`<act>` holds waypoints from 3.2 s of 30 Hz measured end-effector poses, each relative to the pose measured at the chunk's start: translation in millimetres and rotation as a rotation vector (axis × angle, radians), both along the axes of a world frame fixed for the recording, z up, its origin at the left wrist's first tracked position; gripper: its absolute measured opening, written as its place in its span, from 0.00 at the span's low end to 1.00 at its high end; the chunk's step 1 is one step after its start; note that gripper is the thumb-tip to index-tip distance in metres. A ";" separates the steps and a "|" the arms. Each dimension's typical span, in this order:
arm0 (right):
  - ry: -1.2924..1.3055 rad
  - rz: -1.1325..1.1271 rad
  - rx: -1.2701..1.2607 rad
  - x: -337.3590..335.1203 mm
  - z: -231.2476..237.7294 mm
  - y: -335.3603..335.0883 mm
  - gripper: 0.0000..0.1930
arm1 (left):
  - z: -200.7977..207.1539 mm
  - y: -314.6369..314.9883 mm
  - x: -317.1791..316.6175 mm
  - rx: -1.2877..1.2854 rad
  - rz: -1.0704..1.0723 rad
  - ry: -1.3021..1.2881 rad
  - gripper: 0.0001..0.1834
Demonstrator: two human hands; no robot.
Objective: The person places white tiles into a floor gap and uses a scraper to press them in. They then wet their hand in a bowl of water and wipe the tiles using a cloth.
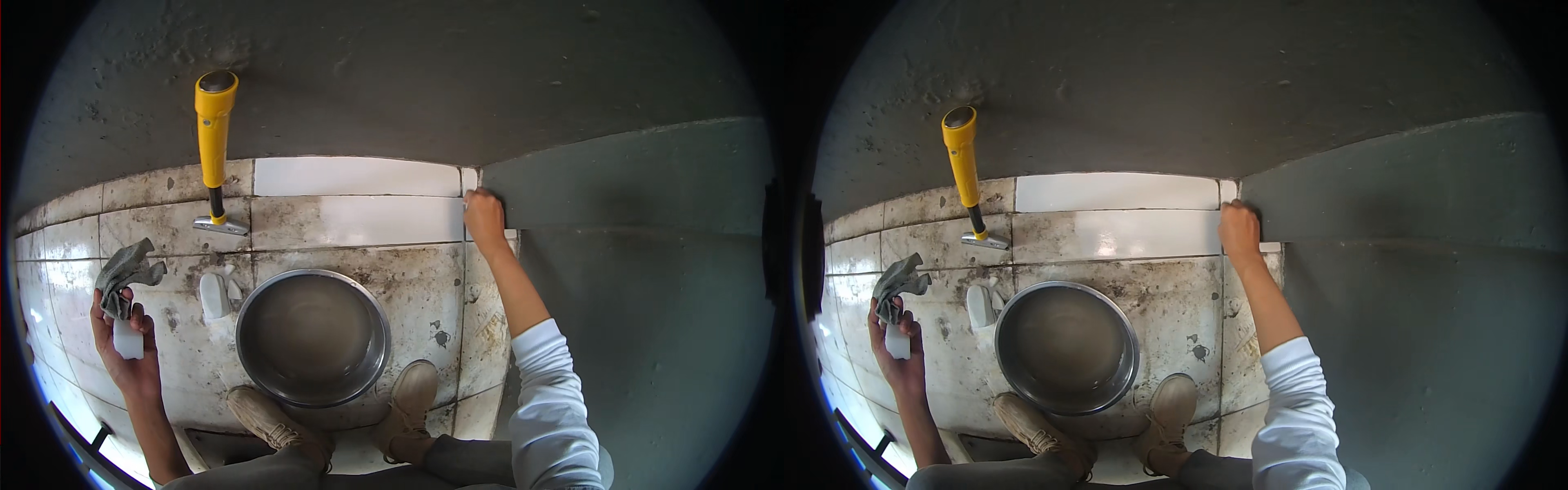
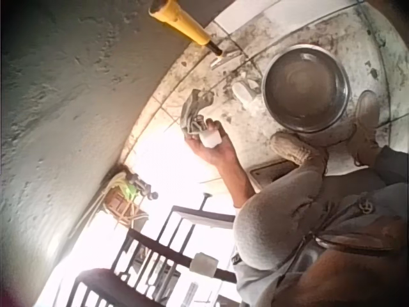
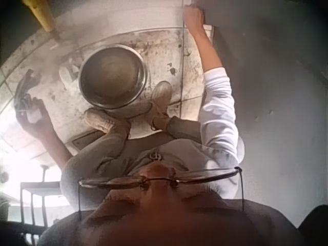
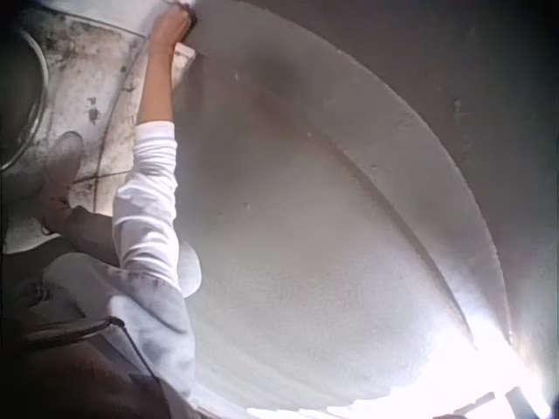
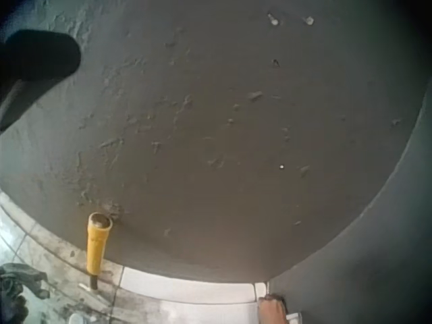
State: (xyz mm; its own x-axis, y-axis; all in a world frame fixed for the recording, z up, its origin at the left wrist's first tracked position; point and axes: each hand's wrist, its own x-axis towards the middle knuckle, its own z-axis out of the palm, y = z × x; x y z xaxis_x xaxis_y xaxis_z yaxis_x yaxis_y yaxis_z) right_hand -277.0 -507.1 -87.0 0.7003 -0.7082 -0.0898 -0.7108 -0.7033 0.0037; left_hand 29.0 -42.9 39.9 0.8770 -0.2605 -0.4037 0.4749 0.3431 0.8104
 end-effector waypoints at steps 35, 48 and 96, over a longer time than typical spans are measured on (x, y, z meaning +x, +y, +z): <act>0.327 -0.048 -0.233 -123.7 11.8 13.1 0.20 | -10.7 -16.2 -0.8 0.004 -0.052 0.024 0.13; -0.098 0.204 -0.170 -104.2 28.6 37.5 0.07 | 1.4 -0.3 1.7 0.021 -0.001 0.012 0.12; -0.548 -0.511 1.174 37.3 7.9 -24.9 0.11 | -10.4 5.6 14.1 -0.001 -0.016 0.086 0.15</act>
